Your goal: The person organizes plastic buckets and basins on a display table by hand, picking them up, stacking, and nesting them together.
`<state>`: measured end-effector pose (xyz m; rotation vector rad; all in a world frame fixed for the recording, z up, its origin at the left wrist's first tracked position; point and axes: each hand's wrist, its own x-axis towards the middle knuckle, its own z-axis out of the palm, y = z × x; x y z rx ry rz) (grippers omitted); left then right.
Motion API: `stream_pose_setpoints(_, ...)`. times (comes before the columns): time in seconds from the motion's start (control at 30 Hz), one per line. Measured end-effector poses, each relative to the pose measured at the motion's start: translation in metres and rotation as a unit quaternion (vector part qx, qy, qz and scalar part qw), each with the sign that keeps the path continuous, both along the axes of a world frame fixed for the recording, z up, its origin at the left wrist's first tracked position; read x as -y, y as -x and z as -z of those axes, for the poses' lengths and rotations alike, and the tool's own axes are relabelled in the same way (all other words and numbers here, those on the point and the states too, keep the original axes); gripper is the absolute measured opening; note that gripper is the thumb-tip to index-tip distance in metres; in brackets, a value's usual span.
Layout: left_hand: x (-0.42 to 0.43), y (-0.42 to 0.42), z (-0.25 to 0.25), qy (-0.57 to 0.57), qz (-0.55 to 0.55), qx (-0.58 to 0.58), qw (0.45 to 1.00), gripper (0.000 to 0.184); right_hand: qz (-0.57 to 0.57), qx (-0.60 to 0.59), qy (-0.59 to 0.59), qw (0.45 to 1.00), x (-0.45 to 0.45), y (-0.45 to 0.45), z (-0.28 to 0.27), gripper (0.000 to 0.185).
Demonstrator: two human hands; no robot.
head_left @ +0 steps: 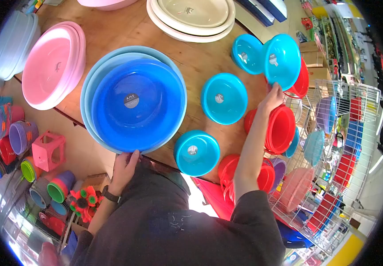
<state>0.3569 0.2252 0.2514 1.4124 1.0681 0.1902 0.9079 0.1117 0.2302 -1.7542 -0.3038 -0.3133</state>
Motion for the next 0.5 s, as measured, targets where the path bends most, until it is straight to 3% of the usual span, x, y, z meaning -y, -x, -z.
stream_pose_setpoints(0.03,0.002,0.0,0.002,0.016,-0.015,0.019,1.0,0.034,-0.003,0.0,-0.01,1.0,0.005,0.033,-0.002,0.022)
stream_pose_setpoints(0.1,0.006,-0.001,0.009,0.047,-0.042,0.059,0.996,0.036,0.043,0.023,0.138,0.989,0.028,0.081,0.014,0.019)
stream_pose_setpoints(0.3,0.006,-0.002,0.011,0.112,-0.04,0.071,0.99,0.04,0.063,-0.086,0.162,0.981,0.078,0.184,0.045,0.017)
stream_pose_setpoints(0.5,0.008,-0.006,0.004,0.138,-0.065,0.091,0.984,0.039,0.043,-0.133,0.171,0.975,0.102,0.192,0.071,0.018)
